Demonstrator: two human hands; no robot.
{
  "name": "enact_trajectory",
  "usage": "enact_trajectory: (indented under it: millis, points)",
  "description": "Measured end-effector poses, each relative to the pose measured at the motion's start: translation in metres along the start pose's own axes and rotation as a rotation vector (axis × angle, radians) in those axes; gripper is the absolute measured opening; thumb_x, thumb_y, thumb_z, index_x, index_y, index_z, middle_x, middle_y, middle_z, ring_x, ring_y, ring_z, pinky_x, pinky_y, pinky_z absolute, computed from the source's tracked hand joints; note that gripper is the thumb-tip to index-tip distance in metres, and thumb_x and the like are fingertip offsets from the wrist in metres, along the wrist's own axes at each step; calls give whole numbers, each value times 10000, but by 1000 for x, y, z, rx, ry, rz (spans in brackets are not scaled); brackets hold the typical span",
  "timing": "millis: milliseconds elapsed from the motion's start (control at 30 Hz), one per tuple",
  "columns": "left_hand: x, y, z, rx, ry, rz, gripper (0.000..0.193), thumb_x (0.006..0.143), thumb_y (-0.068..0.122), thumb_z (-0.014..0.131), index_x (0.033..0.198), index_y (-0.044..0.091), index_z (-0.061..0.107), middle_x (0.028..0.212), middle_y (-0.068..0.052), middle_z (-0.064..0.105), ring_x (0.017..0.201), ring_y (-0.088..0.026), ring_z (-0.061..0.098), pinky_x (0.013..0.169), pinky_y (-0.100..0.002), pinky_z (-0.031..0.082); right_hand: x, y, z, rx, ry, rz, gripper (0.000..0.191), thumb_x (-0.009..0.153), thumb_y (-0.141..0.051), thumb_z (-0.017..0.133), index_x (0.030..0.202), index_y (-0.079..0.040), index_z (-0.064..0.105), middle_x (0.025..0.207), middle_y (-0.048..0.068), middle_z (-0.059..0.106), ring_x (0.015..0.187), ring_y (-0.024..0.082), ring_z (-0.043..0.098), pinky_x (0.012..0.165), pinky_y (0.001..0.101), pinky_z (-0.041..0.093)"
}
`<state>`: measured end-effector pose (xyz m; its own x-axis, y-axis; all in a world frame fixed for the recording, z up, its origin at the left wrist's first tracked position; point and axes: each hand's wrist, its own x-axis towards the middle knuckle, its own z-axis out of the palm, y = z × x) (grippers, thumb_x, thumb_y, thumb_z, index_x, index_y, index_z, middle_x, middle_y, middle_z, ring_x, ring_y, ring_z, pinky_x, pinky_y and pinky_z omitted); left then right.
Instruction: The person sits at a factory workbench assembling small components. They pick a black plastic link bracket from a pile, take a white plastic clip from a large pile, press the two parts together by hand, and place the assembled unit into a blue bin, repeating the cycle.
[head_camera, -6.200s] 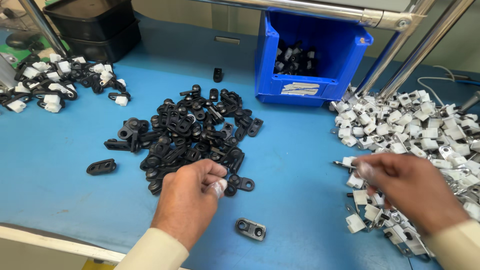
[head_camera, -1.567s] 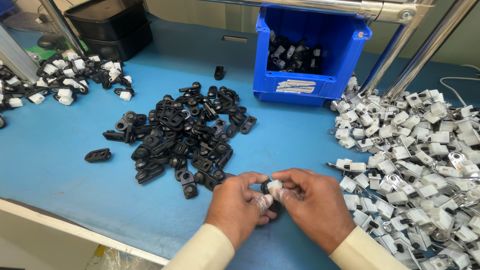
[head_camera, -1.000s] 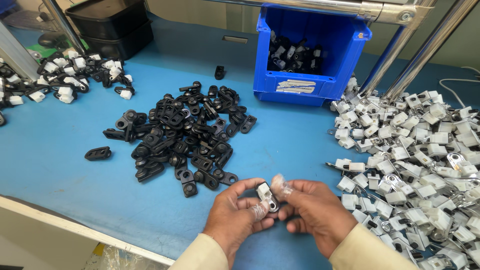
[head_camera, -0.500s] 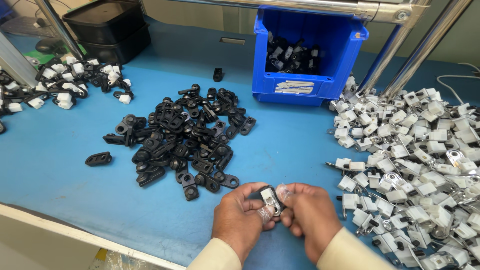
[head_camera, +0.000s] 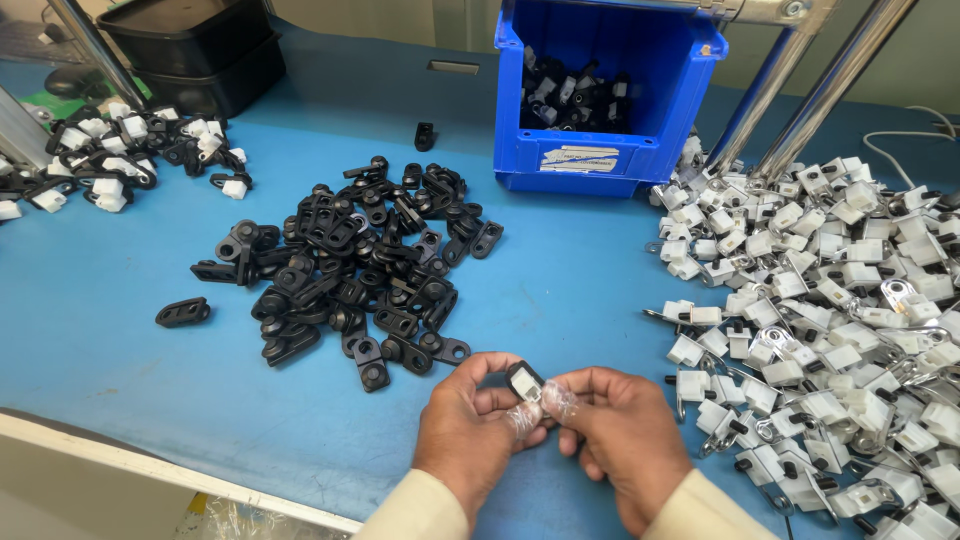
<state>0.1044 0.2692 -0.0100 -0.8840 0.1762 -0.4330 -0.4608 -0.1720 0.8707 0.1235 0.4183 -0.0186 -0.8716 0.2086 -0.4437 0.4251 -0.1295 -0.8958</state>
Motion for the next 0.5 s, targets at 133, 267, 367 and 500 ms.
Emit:
enact_trajectory:
  millis: [133, 267, 367, 500]
  points:
    - [-2, 0, 9, -71, 138, -47, 301, 893, -50, 687, 1174, 47, 639, 884, -127, 770, 796, -179, 756, 693, -277, 632, 2, 0, 12, 81, 98, 26, 204, 924, -104, 654, 959, 84, 724, 697, 121, 669, 455, 123, 494, 359, 259, 318]
    - [2, 1, 9, -131, 127, -85, 310, 902, -50, 689, 1181, 41, 589, 870, -131, 747, 807, -190, 762, 704, -285, 633, -5, -3, 6, 127, -8, 33, 331, 975, -258, 622, 952, 56, 725, 695, 81, 670, 446, 121, 531, 343, 261, 328]
    - [3, -1, 6, -104, 116, -91, 332, 901, -48, 696, 1194, 47, 573, 864, -136, 735, 797, -198, 747, 707, -291, 629, -7, -1, 7, -65, 42, -31, 153, 907, -127, 723, 988, 1, 744, 687, 96, 678, 452, 123, 548, 351, 273, 360]
    - [2, -3, 10, -103, 200, -105, 323, 896, -57, 699, 1185, 30, 582, 892, -140, 734, 788, -179, 753, 715, -278, 649, 0, -1, 12, -42, 112, -60, 179, 915, -106, 707, 956, 61, 757, 652, 108, 689, 428, 127, 517, 349, 272, 342]
